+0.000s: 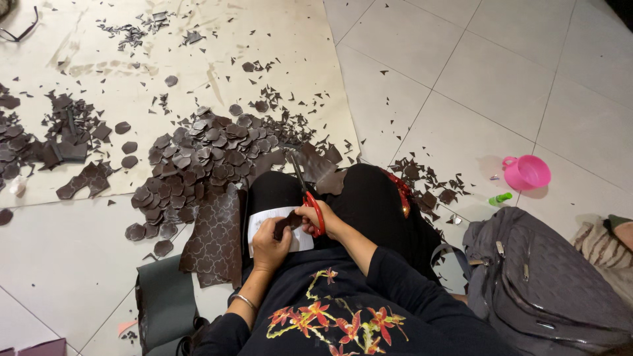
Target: The person sits on the floor and uses red-handled scissors to cut flower-shaped pieces from a brown patterned sheet. Cut shapes are placed in a growing pile on the floor while scraps accumulate nearby.
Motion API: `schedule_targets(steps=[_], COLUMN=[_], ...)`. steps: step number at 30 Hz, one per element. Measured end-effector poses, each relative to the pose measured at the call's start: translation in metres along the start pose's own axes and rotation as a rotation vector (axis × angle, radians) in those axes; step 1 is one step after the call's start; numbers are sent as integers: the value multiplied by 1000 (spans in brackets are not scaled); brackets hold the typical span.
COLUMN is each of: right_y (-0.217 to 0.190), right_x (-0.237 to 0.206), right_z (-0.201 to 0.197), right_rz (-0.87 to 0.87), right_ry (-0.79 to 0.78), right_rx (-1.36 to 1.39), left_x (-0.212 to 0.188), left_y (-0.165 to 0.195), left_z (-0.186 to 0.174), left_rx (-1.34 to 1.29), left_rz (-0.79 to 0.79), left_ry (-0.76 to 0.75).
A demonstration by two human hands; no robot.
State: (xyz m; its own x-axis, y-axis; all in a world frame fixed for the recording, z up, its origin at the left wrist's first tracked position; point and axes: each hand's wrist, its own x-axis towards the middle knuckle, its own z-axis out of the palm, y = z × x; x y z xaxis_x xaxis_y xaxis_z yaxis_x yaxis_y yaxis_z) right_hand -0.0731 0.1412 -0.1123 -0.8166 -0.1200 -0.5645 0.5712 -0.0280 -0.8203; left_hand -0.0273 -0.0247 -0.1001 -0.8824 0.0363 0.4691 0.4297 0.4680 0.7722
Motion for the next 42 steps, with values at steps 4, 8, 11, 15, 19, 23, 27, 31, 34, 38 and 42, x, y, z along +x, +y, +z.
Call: schedule_targets(steps=[4,8,11,15,19,23,27,31,34,38,42], right_y=[0,-1,-4,-5,-5,-4,-3,1,2,2,1], right_x=[0,-3,-5,-5,-5,-4,-2,1,3,2,-1], right_z=[0,0,0,1,1,1,1,0,-1,-1,0], right_rz=[16,32,55,32,31,23,26,28,36,32,29], right_ry=[2,-6,12,10,7,13,26,18,11,7,14], right_rx=[-6,-3,-39,-53,-39,-51,-77,-41,-25,-21,-30], left_x=[0,0,1,1,2,2,1,-1,-2,-2,-2], left_y=[-1,0,1,3,4,3,1,-2,-3,-5,-4], left_z=[0,0,0,0,-1,-1,0,1,1,2,1], left_rx=[-14,-14,-7,-7,7,-3,-7,-8,-4,4,6], left_rz=[-5,-19,-17,-24,-31,-25,-39,-39,-42,-33,-38], left_ry=[-4,-2,-5,2,-8,-13,-22,-13,-15,-9,-15])
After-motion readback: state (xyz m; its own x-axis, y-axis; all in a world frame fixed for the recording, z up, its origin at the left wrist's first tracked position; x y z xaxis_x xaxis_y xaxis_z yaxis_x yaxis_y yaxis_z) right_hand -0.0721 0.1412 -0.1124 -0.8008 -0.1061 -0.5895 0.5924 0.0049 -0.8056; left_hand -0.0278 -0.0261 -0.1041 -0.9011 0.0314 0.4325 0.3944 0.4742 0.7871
